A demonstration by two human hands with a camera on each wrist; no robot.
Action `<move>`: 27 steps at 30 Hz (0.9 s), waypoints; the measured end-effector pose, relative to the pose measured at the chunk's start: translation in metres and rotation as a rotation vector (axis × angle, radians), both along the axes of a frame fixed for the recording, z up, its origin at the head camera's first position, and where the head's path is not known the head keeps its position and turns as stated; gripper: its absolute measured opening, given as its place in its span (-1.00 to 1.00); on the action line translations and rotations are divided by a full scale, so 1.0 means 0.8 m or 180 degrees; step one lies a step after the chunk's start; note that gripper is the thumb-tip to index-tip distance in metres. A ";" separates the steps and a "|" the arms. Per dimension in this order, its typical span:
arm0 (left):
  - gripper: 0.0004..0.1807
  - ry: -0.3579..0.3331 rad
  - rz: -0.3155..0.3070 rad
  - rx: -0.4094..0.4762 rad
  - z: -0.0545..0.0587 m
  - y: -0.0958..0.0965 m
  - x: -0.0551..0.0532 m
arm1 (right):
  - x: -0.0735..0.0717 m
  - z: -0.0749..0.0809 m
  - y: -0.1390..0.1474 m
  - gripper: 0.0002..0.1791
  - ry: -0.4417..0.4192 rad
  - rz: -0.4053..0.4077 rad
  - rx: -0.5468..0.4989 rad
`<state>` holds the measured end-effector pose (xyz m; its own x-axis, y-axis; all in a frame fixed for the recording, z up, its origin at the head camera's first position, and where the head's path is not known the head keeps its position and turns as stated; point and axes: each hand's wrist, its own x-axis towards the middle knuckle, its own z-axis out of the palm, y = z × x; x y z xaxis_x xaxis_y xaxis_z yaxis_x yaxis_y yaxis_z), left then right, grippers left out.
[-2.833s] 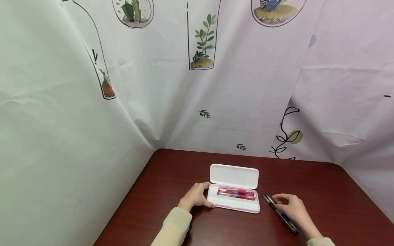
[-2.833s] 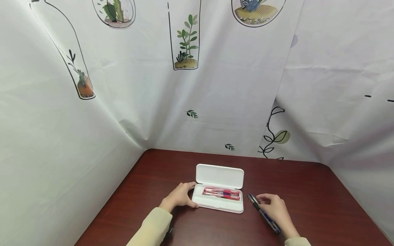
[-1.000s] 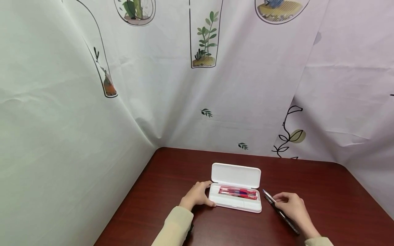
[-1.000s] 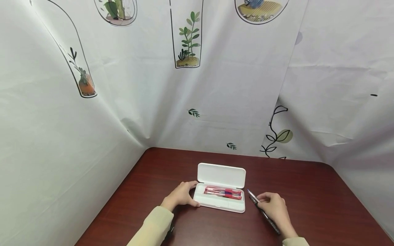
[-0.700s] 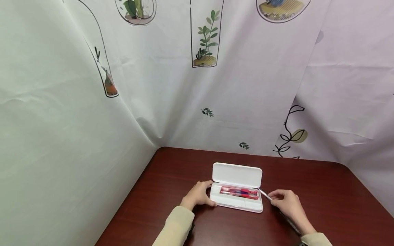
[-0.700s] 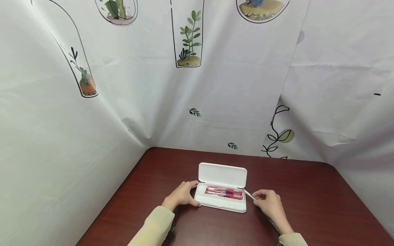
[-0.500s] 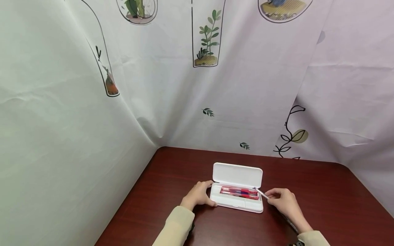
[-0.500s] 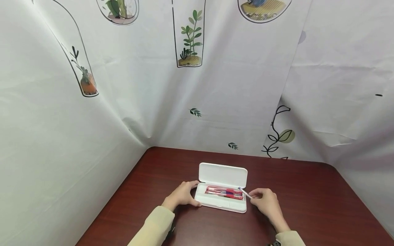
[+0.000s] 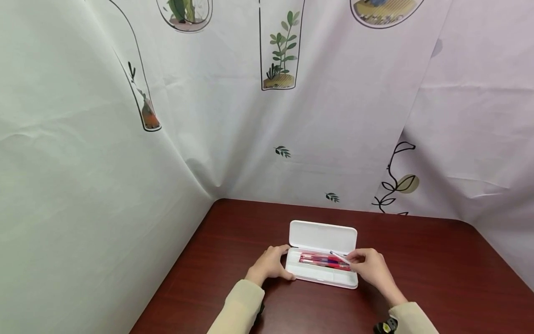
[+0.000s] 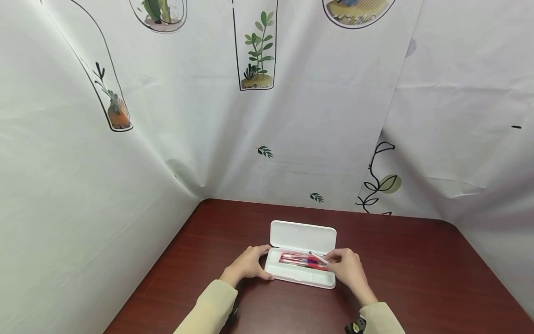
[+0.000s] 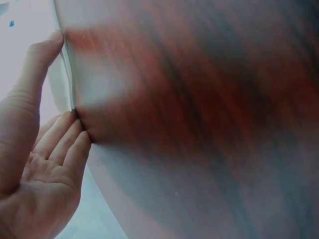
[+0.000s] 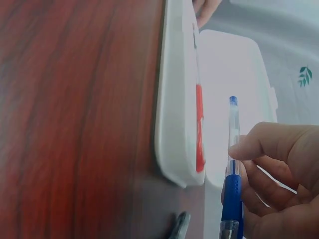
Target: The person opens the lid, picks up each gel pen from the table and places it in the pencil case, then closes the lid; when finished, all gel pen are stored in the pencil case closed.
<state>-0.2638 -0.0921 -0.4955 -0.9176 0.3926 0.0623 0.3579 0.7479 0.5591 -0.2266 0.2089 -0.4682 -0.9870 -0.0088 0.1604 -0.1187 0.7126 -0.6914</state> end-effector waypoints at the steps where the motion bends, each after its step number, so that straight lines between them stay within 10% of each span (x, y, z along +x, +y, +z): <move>1: -0.15 -0.0001 -0.0003 0.0001 0.000 0.000 0.000 | -0.002 0.000 -0.003 -0.90 -0.0002 0.0005 -0.0006; 27: -0.20 0.0127 -0.0090 0.0039 -0.001 -0.002 0.000 | -0.035 -0.010 -0.078 -0.82 0.0076 0.0456 0.0004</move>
<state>-0.2642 -0.0934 -0.4967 -0.9029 0.4172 0.1034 0.4008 0.7304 0.5530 -0.2542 0.1464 -0.4761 -0.9715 -0.1495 0.1838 -0.2357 0.6881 -0.6863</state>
